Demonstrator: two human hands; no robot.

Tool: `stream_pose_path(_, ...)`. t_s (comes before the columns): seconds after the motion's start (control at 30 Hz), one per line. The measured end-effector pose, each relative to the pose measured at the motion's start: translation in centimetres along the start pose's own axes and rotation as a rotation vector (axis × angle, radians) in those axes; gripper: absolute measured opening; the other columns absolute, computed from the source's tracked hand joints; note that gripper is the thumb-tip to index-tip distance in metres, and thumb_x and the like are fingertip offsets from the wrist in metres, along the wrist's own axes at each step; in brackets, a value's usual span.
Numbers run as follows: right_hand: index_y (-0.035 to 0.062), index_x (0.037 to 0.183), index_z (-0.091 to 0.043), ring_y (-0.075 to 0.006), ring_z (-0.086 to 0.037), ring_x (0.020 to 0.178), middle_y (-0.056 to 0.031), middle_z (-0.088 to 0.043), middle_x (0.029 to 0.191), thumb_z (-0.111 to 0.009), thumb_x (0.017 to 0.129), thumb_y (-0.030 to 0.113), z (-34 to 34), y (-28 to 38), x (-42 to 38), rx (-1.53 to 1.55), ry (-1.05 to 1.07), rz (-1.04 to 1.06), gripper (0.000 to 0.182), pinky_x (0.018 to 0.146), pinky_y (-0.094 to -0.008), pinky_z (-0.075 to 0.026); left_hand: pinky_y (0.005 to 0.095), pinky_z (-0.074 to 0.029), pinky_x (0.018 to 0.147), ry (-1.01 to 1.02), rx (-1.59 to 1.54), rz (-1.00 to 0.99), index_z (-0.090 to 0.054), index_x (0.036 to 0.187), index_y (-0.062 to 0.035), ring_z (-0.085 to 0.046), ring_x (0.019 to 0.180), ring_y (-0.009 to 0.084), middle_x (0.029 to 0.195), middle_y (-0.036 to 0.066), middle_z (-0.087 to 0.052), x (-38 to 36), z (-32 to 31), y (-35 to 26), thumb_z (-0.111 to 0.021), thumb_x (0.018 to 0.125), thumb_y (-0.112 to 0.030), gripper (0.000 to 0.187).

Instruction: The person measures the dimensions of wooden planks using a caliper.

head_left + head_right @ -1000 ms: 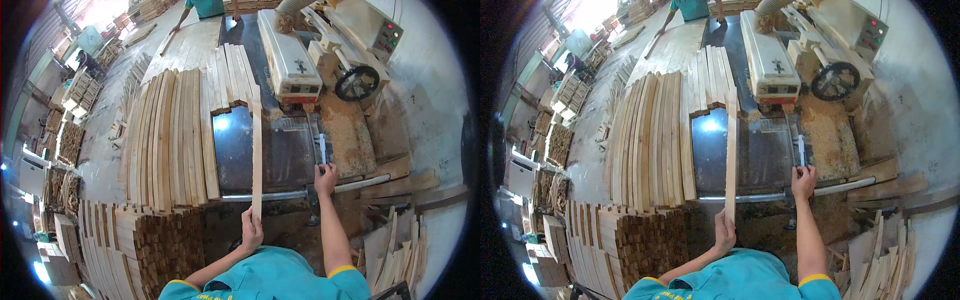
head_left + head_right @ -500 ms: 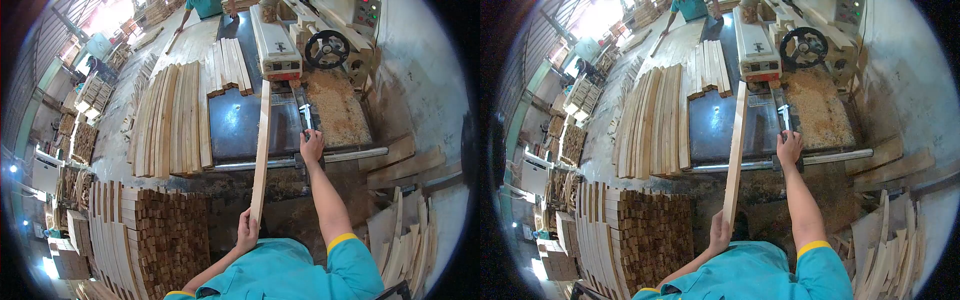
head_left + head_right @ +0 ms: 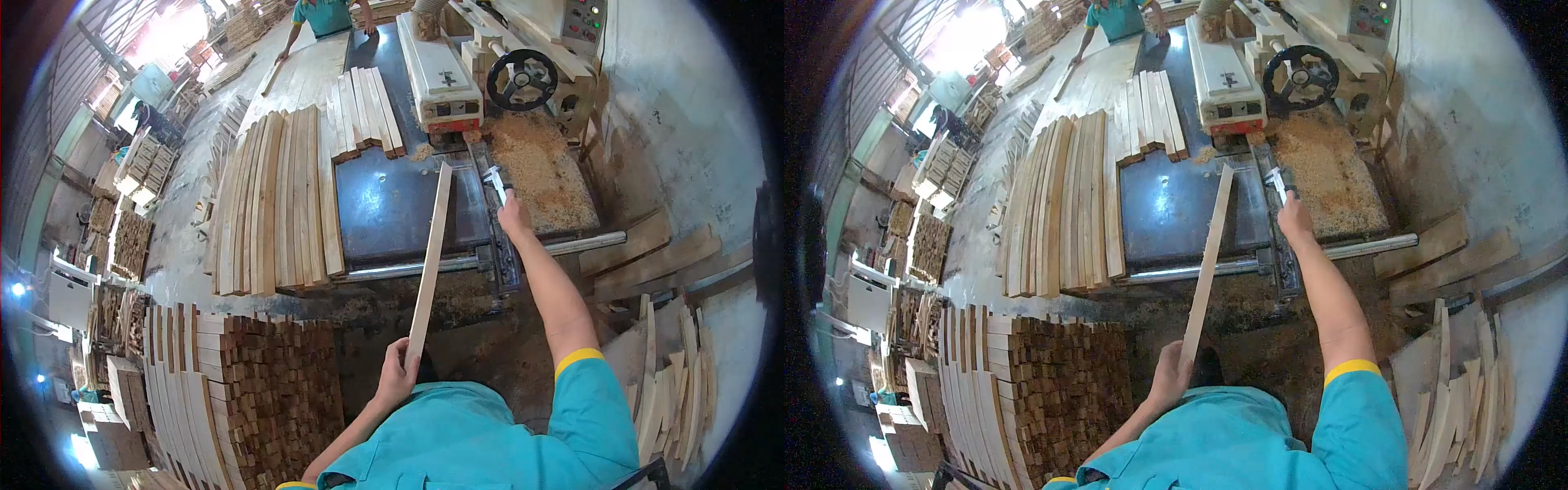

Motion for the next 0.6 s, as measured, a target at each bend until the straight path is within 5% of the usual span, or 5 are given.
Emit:
stream_pose_path(0.13, 0.0024, 0.124, -0.056, -0.0483, -0.067, 0.105, -0.0282, -0.070, 0.109, -0.063, 0.090, 0.008, -0.1, 0.0, 0.5, -0.100, 0.011, -0.082, 0.035, 0.089, -0.0566, -0.054, 0.0370, -0.058, 0.081, 0.271, -0.170, 0.369, -0.045, 0.143, 0.0041, -0.069, 0.093, 0.0232, 0.115, 0.018, -0.067, 1.2, 1.6, -0.5, -0.070, 0.097, -0.020, 0.057)
stream_pose_path(0.17, 0.0024, 0.126, -0.058, -0.0472, -0.068, 0.105, -0.0272, -0.071, 0.109, -0.061, 0.091, 0.011, 0.3, 0.1, 0.3, -0.079, -0.011, -0.086, 0.036, 0.090, -0.0551, -0.054, 0.0455, -0.053, 0.095, 0.411, -0.224, 0.465, -0.049, 0.136, 0.0039, -0.067, 0.113, 0.0333, 0.123, 0.026, -0.065, 1.9, 2.1, -0.6, -0.070, 0.094, -0.024, 0.055)
stream_pose_path(0.27, 0.0020, 0.125, -0.062, -0.0466, -0.067, 0.107, -0.0275, -0.070, 0.112, -0.062, 0.091, 0.014, 3.7, 1.4, -2.5, 0.010, -0.038, -0.166, 0.036, 0.092, -0.0534, -0.054, 0.0422, -0.058, 0.078, 0.391, -0.076, 0.477, -0.051, 0.124, 0.0022, -0.073, 0.091, 0.0335, 0.109, 0.025, -0.069, 2.4, 2.4, 0.0, -0.075, 0.089, -0.023, 0.050)
stream_pose_path(0.5, 0.0047, 0.081, -0.060, -0.0207, -0.054, 0.064, -0.0064, -0.057, 0.069, -0.068, 0.095, 0.062, 4.6, -0.3, -12.9, 0.459, -0.212, 0.005, 0.059, 0.062, -0.0386, -0.043, 0.0474, -0.056, 0.085, 0.253, -0.006, 0.447, -0.048, 0.125, 0.0055, -0.071, 0.101, 0.0409, 0.111, 0.029, -0.069, 2.7, 1.7, 0.4, -0.076, 0.087, -0.025, 0.056)
stream_pose_path(0.6, 0.0046, 0.077, -0.060, -0.0158, -0.048, 0.060, -0.0045, -0.052, 0.064, -0.068, 0.098, 0.057, 5.0, 1.2, -17.5, 0.603, -0.173, 0.056, 0.057, 0.057, -0.0373, -0.040, 0.0456, -0.056, 0.086, 0.302, 0.029, 0.474, -0.053, 0.127, 0.0040, -0.072, 0.101, 0.0388, 0.109, 0.027, -0.071, 3.2, 2.1, -0.6, -0.077, 0.087, -0.024, 0.055)
Point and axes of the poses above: each hand's wrist, its own x-axis towards the middle knuckle, its own z-axis out of the back of the hand, y = z × x, the point moved 2 cm from there along x, towards the middle knuckle
